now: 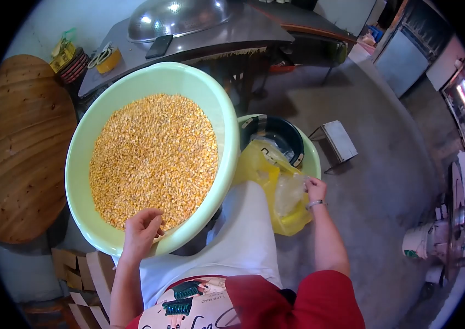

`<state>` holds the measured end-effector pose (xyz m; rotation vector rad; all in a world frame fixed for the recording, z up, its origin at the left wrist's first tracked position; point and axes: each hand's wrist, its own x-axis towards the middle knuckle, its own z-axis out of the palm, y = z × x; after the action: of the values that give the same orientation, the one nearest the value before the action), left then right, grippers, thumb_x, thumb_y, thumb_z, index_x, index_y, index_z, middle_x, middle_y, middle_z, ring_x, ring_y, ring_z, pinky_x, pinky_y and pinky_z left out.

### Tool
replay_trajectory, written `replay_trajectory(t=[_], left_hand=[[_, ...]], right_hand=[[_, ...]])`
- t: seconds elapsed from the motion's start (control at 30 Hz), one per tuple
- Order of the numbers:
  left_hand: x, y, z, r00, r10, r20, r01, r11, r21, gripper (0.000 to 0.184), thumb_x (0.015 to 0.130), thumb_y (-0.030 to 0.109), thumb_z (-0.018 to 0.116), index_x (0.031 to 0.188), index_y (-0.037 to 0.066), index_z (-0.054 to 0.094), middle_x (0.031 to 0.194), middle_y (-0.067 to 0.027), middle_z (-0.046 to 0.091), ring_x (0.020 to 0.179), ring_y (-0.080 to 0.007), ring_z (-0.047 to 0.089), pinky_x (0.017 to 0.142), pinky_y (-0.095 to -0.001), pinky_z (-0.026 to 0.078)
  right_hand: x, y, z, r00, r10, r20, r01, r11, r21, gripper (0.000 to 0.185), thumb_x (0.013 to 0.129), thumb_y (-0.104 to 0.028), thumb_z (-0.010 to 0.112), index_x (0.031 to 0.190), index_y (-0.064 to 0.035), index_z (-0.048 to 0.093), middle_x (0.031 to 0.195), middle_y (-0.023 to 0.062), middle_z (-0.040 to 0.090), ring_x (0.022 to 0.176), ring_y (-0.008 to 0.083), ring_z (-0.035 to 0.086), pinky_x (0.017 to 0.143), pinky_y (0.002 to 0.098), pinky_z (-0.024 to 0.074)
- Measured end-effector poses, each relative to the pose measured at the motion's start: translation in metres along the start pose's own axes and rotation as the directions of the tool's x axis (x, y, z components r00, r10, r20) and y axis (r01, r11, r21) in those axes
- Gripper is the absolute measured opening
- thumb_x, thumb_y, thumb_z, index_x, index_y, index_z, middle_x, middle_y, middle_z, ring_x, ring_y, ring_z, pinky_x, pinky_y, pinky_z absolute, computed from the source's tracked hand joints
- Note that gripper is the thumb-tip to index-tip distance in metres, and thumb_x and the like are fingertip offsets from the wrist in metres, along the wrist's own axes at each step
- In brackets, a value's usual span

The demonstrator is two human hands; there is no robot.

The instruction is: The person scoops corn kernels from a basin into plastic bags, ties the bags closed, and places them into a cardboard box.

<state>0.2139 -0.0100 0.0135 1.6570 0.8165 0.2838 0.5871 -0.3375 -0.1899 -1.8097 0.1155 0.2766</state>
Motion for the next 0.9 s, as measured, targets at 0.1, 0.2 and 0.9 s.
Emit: replay_trajectory(t=[0.1, 0.2, 0.9], left_hand=[[-0.003, 0.006, -0.001, 1.0, 0.022, -0.003, -0.022, 0.999, 0.033, 0.016, 0.084, 0.009, 0.056, 0.095, -0.002, 0.059, 0.071, -0.0063, 0.061, 0.058, -0.0101, 0.057, 0.053, -0.0221, 0.047], [-0.003, 0.001, -0.003, 0.998, 0.06, -0.005, -0.06, 0.998, 0.017, 0.016, 0.082, 0.009, 0.058, 0.094, -0.002, 0.06, 0.069, -0.006, 0.061, 0.058, -0.0102, 0.058, 0.054, -0.0233, 0.048], [0.0, 0.03, -0.02, 0.761, 0.626, -0.172, -0.502, 0.735, 0.456, 0.074, 0.067, 0.021, 0.073, 0.127, 0.001, 0.035, 0.119, -0.0182, 0.047, 0.108, -0.0303, 0.048, 0.09, -0.0371, 0.04]], right_hand=[[0.013, 0.014, -0.019, 0.988, -0.148, 0.045, 0.154, 0.929, -0.338, 0.009, 0.082, -0.009, 0.057, 0.083, -0.0035, 0.064, 0.071, -0.0003, 0.058, 0.06, 0.0075, 0.051, 0.053, 0.0235, 0.0411], [0.012, -0.006, -0.018, 0.988, -0.091, -0.123, 0.091, 0.996, -0.009, 0.012, 0.086, -0.01, 0.051, 0.08, -0.0038, 0.058, 0.067, -0.0013, 0.054, 0.056, 0.0076, 0.047, 0.05, 0.0224, 0.0377], [-0.194, -0.321, 0.221, 0.549, -0.374, 0.748, -0.026, 0.887, 0.462, 0.016, 0.09, -0.014, 0.045, 0.091, -0.0022, 0.056, 0.081, 0.0054, 0.062, 0.069, 0.012, 0.06, 0.063, 0.024, 0.0493]])
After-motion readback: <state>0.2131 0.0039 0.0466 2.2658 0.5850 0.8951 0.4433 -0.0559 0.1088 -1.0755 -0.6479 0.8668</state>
